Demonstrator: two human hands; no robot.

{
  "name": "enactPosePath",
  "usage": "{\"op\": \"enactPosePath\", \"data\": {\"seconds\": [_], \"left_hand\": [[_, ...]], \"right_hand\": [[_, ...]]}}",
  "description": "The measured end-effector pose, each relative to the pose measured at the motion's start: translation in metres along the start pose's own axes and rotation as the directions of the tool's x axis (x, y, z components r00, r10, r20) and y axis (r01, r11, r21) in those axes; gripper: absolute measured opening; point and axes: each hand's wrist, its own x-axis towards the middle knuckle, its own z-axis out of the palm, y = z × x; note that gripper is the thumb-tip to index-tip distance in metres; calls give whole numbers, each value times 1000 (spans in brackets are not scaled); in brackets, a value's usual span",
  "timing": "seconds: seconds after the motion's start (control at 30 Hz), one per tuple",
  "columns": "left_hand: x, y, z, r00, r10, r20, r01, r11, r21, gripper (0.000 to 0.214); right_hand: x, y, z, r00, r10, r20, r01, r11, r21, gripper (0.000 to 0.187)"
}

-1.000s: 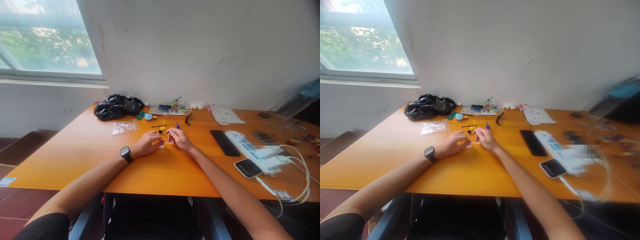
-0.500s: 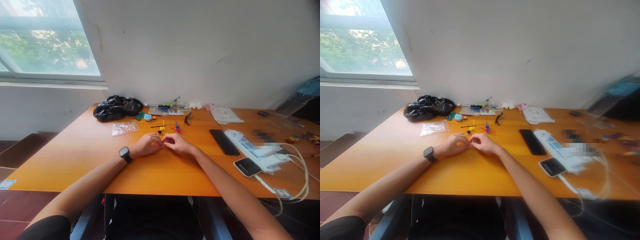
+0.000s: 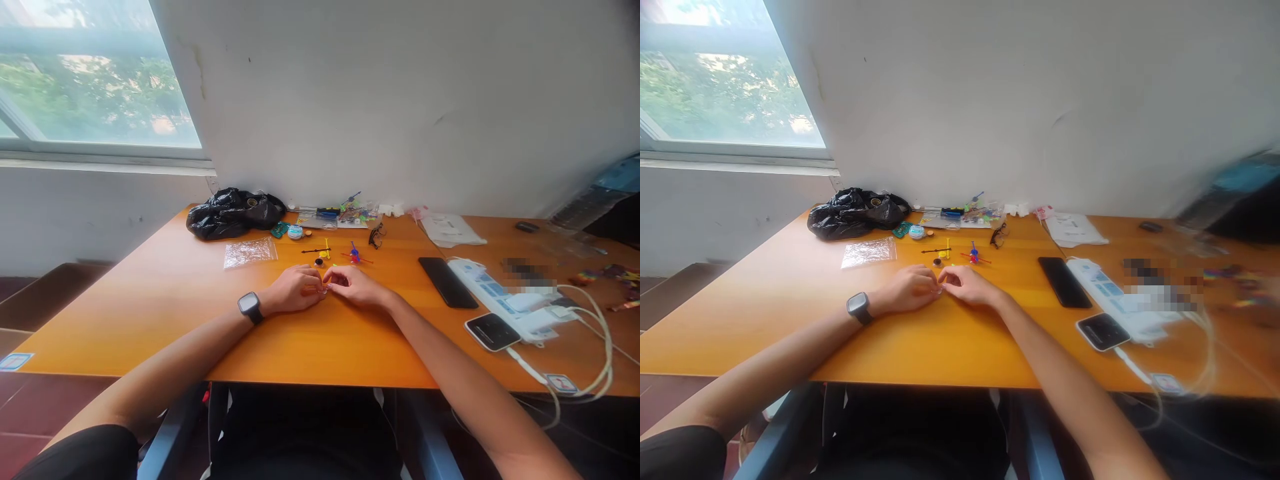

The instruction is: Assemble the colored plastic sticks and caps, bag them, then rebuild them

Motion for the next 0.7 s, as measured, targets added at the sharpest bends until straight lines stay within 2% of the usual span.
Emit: {"op": "enactPosePath", "data": {"seconds": [0.13,0.2,0.27,0.37,0.47,0.57,0.7], "left_hand": [[1,7,-5,1000,27,3,-27,1000,5,12],[3,9,-10,1000,-4,-30,4,1000,8,17],[4,7,-15,993,-75,-89,77,997,13,23],[4,-4,-20,961,-210,-178,215,977,10,29],[2,-19,-20,928,-304,-218,306,952,-24,25],[1,-27,-19,927,-317,-201,314,948,-49,19],[1,-24,-19,961,-239,-138,237,971,-29,21]], "right_hand": [[-1,-6,-4,997,-6,-79,0,997,-71,25],[-1,-9,-5,993,-4,-118,-8,994,-107,29],[-1,-12,-6,986,10,-164,-34,989,-145,32],[-1,-17,-7,966,44,-255,-96,975,-198,35],[-2,-22,-7,941,41,-337,-130,960,-246,35],[-2,-25,-8,927,4,-374,-113,956,-269,34],[-1,-22,-7,936,-34,-349,-64,962,-265,30]]}}
